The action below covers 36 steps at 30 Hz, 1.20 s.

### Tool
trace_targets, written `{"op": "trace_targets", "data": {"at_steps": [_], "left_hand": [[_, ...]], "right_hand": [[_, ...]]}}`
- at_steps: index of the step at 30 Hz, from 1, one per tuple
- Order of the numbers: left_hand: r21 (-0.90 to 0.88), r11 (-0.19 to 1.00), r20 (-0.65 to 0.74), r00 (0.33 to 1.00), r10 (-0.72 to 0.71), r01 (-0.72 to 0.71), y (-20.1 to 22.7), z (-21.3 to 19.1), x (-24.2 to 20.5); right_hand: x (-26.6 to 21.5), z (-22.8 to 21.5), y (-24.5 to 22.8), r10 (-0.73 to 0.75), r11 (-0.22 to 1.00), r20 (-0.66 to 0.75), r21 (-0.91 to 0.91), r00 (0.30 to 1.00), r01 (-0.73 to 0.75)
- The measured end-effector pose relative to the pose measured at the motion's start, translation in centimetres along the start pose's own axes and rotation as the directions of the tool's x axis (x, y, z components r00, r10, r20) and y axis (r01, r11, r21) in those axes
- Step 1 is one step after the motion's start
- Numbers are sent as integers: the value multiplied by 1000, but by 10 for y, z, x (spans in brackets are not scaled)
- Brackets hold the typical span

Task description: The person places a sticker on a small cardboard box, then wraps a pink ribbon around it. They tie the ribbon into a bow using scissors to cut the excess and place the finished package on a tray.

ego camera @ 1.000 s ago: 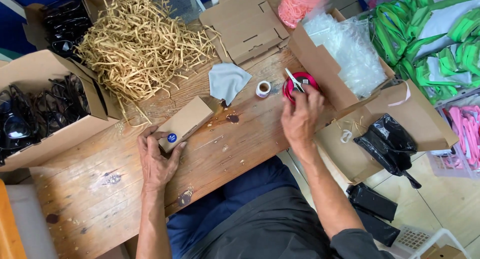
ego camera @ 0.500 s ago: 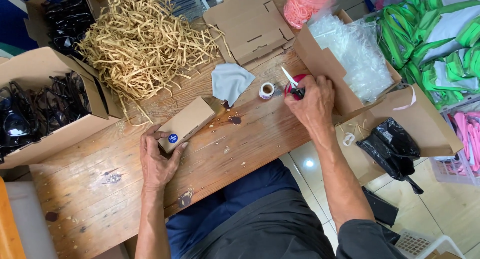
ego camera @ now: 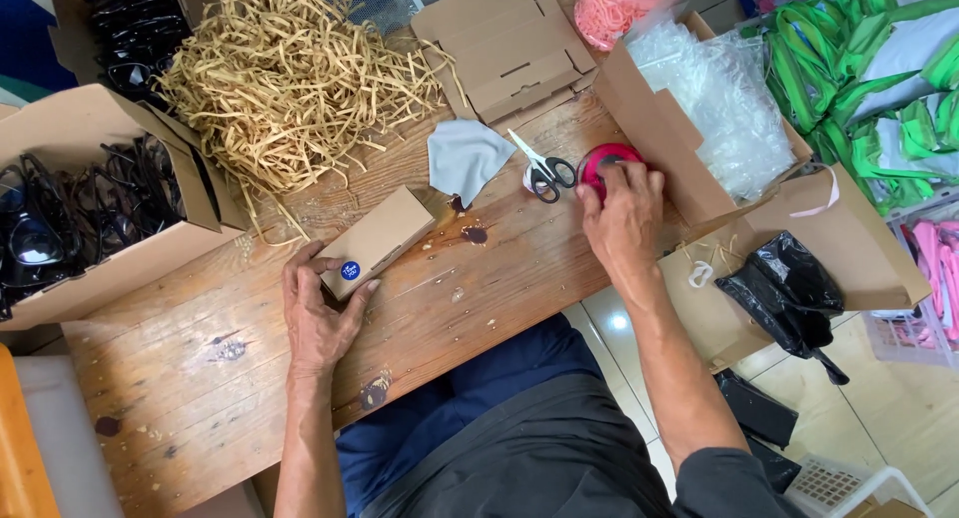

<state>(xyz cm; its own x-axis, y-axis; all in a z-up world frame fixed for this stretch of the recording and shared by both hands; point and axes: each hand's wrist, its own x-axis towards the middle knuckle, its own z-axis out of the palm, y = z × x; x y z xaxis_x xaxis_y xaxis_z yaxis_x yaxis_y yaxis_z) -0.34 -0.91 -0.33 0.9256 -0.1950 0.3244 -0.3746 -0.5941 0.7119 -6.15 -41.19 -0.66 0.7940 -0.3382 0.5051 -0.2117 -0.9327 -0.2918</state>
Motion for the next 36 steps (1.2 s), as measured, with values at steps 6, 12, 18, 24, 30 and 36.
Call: {"op": "trace_targets", "data": {"at_steps": [6,12,18,24,30,36], "left_hand": [[21,998,-43,997,66,-65,10,-3,-2],[127,954,-153,945,289,-271,1,0,-10],[276,914,-339,860,381,-296,-17,3,-31],[206,915,-312,863,398,-347,-17,14,-36],[155,907,-270,866,421,-392,-23,51,-50],[-45,930,-131,925,356,-365,28,65,-48]], "right_hand": [[-57,-15,0,-112,993,-11,-24,994,111],[-90,-24,-46,-204,974,-3,97,979,204],[-81,-33,-48,-70,946,-34,316,997,77],[-55,-33,-6,132,903,201,379,971,-201],[-35,-25,-31,-105,889,-23,447,994,104],[-27,-19,-71,-255,772,-25,597,967,219]]}}
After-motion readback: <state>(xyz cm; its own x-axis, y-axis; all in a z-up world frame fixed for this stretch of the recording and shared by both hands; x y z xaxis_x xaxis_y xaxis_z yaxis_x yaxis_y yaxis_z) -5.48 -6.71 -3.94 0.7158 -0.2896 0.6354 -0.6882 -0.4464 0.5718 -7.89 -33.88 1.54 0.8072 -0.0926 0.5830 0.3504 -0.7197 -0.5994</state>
